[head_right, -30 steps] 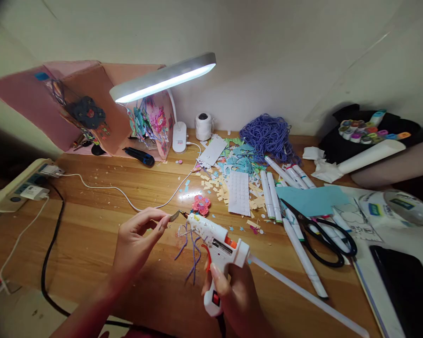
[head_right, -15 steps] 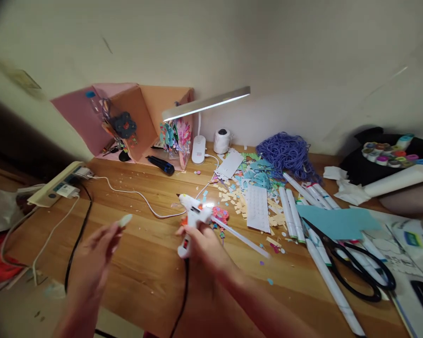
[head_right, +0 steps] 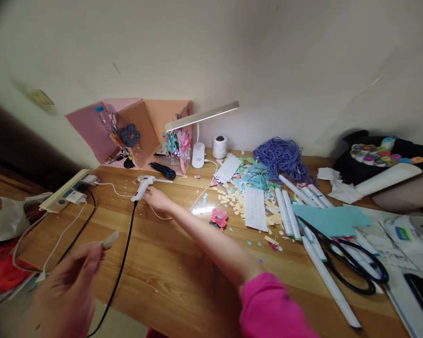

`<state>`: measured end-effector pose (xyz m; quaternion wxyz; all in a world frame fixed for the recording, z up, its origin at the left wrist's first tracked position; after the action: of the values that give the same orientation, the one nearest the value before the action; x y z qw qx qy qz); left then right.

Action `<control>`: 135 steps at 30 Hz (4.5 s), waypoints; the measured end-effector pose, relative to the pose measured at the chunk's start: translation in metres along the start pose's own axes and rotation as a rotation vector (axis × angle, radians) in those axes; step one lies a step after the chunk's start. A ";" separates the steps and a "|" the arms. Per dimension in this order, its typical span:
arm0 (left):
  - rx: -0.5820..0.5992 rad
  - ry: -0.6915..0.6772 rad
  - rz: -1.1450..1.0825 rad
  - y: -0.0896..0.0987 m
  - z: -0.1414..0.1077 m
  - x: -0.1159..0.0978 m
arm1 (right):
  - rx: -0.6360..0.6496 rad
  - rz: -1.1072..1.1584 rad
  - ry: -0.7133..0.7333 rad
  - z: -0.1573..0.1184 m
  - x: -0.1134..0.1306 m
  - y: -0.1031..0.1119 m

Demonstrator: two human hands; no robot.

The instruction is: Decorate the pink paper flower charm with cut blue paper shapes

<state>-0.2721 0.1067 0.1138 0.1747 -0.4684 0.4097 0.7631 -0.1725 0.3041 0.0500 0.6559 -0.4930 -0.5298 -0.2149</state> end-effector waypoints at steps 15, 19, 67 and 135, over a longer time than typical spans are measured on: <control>0.456 -1.024 0.410 -0.164 -0.086 -0.042 | -0.447 -0.592 0.224 -0.259 0.007 0.150; 0.521 -1.080 0.532 -0.181 -0.093 -0.045 | -0.400 -0.639 0.272 -0.259 0.003 0.145; 0.696 -1.197 0.836 -0.202 -0.099 -0.038 | -0.353 -0.651 0.284 -0.261 0.008 0.144; 0.573 -0.443 0.933 -0.160 -0.001 0.005 | -0.487 -1.064 0.112 -0.320 0.052 0.230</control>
<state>-0.1699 0.2013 0.0357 0.0216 -0.0022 0.7161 0.6977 0.1848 0.1341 0.0156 0.3527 -0.2836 -0.6045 -0.6556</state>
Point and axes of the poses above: each hand's wrist, its own z-axis towards the middle knuckle, its own y-axis out of the back of the hand, x = y × z, the point moved 6 cm from there along z, towards the middle knuckle, and after that the axes turned 14 degrees about z, right-handed, at the moved point
